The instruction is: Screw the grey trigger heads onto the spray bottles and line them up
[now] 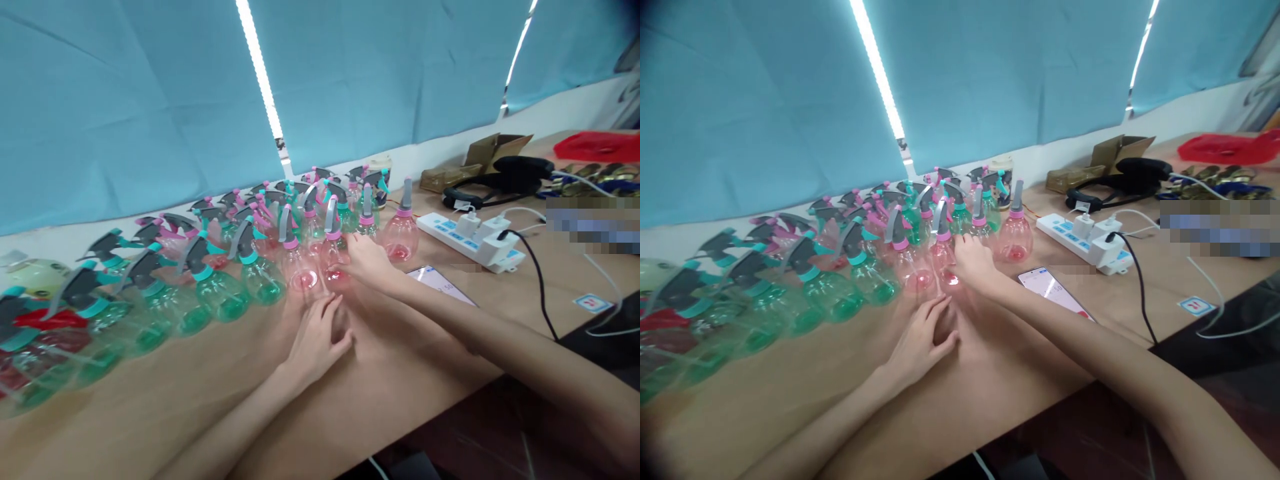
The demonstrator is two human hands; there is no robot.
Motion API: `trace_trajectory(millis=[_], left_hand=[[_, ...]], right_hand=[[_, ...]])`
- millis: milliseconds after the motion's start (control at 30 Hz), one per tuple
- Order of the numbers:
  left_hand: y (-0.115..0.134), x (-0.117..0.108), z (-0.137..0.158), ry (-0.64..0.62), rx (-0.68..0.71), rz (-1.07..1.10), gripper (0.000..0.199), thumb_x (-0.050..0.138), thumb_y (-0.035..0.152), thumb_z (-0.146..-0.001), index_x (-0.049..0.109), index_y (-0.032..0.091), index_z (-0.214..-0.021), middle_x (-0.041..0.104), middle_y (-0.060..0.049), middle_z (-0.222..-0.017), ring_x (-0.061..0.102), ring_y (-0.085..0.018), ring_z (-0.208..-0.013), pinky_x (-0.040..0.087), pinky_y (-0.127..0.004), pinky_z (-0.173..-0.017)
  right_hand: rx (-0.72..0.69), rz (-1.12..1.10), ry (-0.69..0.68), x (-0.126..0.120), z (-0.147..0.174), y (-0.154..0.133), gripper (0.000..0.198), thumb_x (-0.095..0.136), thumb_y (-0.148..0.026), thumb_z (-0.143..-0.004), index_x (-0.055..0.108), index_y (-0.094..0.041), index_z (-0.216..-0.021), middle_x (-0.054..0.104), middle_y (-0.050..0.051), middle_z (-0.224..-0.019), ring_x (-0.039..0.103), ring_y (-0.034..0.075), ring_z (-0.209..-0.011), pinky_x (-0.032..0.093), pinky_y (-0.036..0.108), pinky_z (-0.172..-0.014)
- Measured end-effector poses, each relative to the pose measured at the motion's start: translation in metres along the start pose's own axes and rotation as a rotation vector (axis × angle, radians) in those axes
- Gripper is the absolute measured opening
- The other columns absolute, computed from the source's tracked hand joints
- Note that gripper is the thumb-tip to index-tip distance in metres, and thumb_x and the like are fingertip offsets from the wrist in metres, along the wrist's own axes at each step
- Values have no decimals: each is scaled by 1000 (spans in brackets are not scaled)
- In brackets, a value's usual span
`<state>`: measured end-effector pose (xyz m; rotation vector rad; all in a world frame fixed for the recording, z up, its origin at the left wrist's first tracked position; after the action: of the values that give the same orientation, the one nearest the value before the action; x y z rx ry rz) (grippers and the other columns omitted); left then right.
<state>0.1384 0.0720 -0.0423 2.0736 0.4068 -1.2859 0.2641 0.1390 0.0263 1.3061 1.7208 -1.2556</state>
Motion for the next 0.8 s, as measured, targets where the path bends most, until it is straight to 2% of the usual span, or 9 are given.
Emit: trace_trajectory(millis=[100, 233, 367, 433, 567, 633, 700, 800], left_hand=[[3, 7, -2, -55, 26, -45, 57, 59, 30, -85, 43, 11, -136, 46, -19, -139, 41, -33, -132, 36, -49, -107], [6, 8, -3, -76, 41, -54, 55, 59, 33, -85, 44, 15, -136, 48, -18, -138, 42, -34, -131, 36, -51, -106], [6, 9, -3, -91, 32, -60, 53, 59, 34, -85, 48, 14, -133, 49, -19, -137, 42, -36, -131, 36, -53, -105], [6, 9, -3, -91, 33, -57, 51, 58, 34, -85, 49, 15, -132, 49, -18, -137, 41, -36, -131, 36, -54, -105], [6, 10, -2, -89, 48, -56, 50, 58, 35, -86, 50, 16, -131, 49, -18, -137, 41, -36, -131, 36, -54, -105], [6, 11, -2, -88, 53, -64, 50, 58, 34, -86, 49, 16, -131, 49, -18, -137, 42, -35, -131, 36, -54, -104], [6, 11, -2, -87, 56, -73, 49, 57, 33, -87, 50, 14, -131, 49, -18, -137, 42, -35, -130, 37, -53, -104], [5, 11, -2, -87, 57, -81, 49, 58, 32, -87, 50, 12, -130, 49, -19, -136, 42, -35, -131, 36, -52, -105]], right_hand=[[9, 8, 5, 3, -7, -1, 45, 69, -36, -80, 51, -13, -114, 61, 18, -113, 57, 33, -106, 50, 41, -76], [21, 6, 11, 6, -10, 0, 49, 68, -41, -80, 50, -14, -117, 62, 17, -113, 57, 33, -108, 50, 41, -77], [-38, -58, 96, -6, 2, 3, 57, 61, -46, -84, 47, -13, -128, 61, 18, -122, 57, 33, -113, 49, 43, -84], [-50, -128, 166, -19, 11, 13, 52, 61, -47, -84, 53, -15, -124, 64, 15, -120, 60, 31, -108, 49, 43, -84], [83, -241, 297, -47, 24, 60, 33, 60, -49, -84, 65, -19, -99, 72, 8, -98, 68, 25, -80, 51, 39, -73], [152, -237, 354, -57, 24, 81, 35, 62, -49, -82, 65, -18, -99, 72, 9, -97, 68, 26, -81, 51, 40, -72], [184, -228, 352, -56, 19, 92, 40, 64, -48, -80, 65, -16, -104, 71, 11, -102, 67, 28, -87, 51, 41, -75], [157, -227, 322, -46, 5, 92, 50, 66, -47, -79, 61, -14, -117, 68, 14, -114, 65, 31, -99, 49, 44, -83]])
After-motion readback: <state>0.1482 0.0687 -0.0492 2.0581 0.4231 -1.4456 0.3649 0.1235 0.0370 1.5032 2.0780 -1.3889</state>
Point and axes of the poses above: each hand's wrist, its own z-axis away from the middle knuckle, its own x-axis out of the palm, y = z × x, the point moved 10 cm from there along -z, towards the middle knuckle
